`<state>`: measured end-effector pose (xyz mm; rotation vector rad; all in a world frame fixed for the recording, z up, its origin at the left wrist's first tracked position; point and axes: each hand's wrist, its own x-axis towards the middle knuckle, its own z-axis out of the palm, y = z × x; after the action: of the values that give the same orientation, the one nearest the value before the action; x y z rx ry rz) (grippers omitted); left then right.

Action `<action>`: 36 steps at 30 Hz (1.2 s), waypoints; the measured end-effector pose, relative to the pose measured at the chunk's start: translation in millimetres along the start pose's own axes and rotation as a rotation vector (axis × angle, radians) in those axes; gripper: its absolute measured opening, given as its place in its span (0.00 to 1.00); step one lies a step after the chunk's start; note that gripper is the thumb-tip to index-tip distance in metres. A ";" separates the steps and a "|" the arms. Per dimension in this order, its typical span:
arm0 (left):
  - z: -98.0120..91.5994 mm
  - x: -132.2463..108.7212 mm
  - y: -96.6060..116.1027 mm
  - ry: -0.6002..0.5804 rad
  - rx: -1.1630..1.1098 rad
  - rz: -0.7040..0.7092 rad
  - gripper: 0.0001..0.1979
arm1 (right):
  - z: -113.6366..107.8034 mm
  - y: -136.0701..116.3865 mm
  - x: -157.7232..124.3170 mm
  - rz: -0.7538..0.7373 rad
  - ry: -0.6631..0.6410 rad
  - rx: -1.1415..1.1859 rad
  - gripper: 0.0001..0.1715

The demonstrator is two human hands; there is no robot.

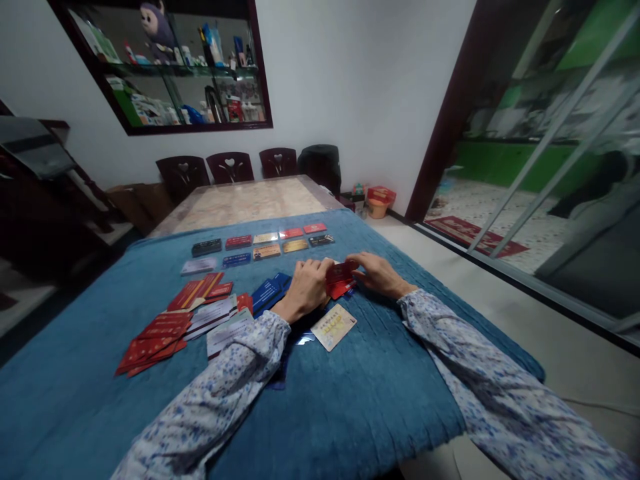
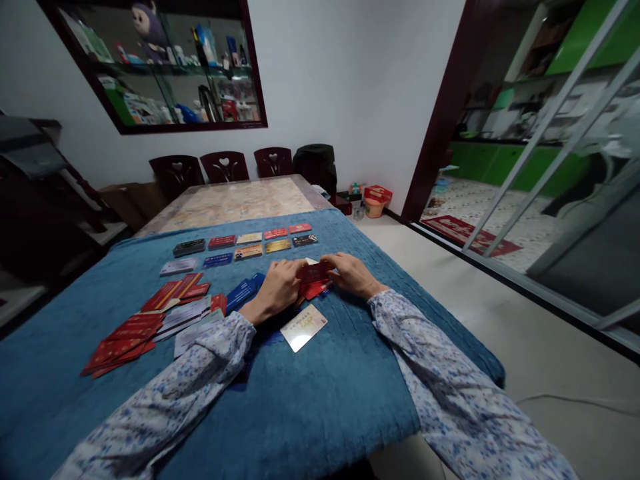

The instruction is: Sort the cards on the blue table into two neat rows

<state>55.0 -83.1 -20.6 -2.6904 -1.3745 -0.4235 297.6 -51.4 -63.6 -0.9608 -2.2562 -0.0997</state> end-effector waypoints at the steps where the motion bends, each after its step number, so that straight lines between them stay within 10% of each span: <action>1: -0.8 -0.5 1.2 -0.010 0.003 -0.007 0.19 | 1.0 0.3 -0.1 0.002 -0.002 -0.003 0.17; 36: 6.8 -0.2 -6.0 0.052 -0.050 -0.054 0.27 | 8.9 -9.7 4.4 0.001 -0.032 -0.142 0.28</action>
<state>51.4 -78.3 -27.5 -2.6656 -1.4439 -0.5357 284.0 -53.0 -66.0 -1.0440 -2.3030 -0.2480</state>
